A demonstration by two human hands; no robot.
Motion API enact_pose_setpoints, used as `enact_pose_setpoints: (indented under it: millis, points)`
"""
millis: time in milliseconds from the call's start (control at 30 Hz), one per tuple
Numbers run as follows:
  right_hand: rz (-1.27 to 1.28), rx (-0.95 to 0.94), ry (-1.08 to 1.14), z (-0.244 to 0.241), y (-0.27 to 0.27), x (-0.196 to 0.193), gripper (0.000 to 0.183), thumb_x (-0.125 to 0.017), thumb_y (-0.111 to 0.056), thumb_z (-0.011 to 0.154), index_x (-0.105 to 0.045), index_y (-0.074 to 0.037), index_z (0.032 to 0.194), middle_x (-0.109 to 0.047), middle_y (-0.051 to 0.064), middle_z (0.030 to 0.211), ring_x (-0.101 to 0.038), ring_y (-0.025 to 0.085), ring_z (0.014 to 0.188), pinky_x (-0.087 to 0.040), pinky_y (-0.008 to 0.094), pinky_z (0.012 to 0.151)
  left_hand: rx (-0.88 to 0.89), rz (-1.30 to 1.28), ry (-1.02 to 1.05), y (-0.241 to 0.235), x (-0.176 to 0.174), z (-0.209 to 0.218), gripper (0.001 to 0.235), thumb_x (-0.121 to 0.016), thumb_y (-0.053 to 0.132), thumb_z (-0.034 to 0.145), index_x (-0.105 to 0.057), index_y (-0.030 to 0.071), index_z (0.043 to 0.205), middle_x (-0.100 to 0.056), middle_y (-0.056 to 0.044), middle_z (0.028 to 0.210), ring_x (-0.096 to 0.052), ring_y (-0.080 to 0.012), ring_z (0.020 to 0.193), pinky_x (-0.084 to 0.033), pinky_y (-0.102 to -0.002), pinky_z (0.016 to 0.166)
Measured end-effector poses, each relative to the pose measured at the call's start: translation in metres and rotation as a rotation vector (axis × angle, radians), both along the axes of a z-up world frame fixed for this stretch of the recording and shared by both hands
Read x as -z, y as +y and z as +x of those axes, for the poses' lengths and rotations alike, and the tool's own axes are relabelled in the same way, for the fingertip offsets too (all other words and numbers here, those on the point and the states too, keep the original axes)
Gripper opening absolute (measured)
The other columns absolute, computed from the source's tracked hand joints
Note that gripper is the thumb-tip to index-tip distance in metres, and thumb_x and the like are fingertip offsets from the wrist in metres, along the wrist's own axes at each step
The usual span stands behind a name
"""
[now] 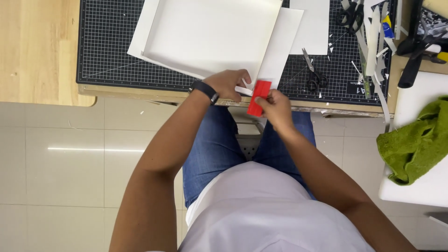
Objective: Preparing and assembling a white box frame by cutting and folding cardstock material on a cutting mat.
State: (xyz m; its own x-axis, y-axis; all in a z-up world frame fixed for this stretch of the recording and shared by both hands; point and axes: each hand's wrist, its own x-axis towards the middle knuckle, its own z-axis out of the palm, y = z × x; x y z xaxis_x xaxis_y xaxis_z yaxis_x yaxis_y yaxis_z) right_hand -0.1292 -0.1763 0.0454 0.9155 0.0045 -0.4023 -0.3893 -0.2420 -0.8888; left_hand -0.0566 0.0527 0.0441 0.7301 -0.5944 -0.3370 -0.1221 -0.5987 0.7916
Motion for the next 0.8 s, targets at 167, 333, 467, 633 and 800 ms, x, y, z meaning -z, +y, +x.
enact_pose_setpoints:
  millis: [167,333,467,633,800]
  points:
    - [0.048,0.009,-0.032,-0.003,0.011,0.005,0.027,-0.077,-0.013,0.091,-0.068,0.005,0.108,-0.070,0.024,0.081,-0.075,0.034,0.068,-0.065,0.041,0.052,-0.005,0.019,-0.075,-0.014,0.015,0.001,0.059,-0.077,0.017,0.066,-0.059,0.017,0.122,-0.078,-0.007,0.108,-0.070,-0.0349,0.112,-0.055,-0.047,0.098]
    - [0.119,0.026,-0.029,-0.005,0.000,0.008,0.028,-0.077,-0.012,0.092,-0.067,0.006,0.112,-0.070,0.022,0.083,-0.075,0.034,0.072,-0.065,0.041,0.055,-0.018,0.039,-0.046,-0.014,0.012,0.002,0.058,-0.077,0.015,0.065,-0.060,0.019,0.120,-0.079,-0.003,0.106,-0.072,-0.0313,0.110,-0.055,-0.044,0.097]
    - [0.103,0.033,-0.025,-0.002,0.000,0.001,0.029,-0.076,-0.012,0.093,-0.066,0.007,0.114,-0.069,0.020,0.085,-0.075,0.029,0.073,-0.065,0.037,0.057,-0.036,0.054,-0.045,-0.014,0.010,0.001,0.057,-0.076,0.014,0.063,-0.061,0.019,0.118,-0.079,-0.003,0.105,-0.071,-0.0310,0.111,-0.055,-0.044,0.097]
    - [0.007,-0.031,-0.063,0.004,0.007,0.006,0.028,-0.075,-0.014,0.092,-0.068,0.006,0.111,-0.069,0.022,0.083,-0.075,0.031,0.068,-0.063,0.037,0.052,-0.055,0.053,-0.043,-0.015,-0.003,-0.005,0.055,-0.074,0.011,0.063,-0.062,0.017,0.116,-0.078,-0.005,0.106,-0.070,-0.0339,0.113,-0.054,-0.046,0.098]
    - [-0.150,-0.053,-0.125,0.012,-0.011,-0.012,0.029,-0.074,-0.013,0.094,-0.067,0.007,0.113,-0.071,0.026,0.086,-0.075,0.036,0.072,-0.063,0.039,0.052,-0.063,0.060,-0.052,-0.016,-0.001,-0.007,0.053,-0.073,0.011,0.064,-0.061,0.017,0.116,-0.079,-0.004,0.107,-0.070,-0.0338,0.114,-0.054,-0.046,0.098]
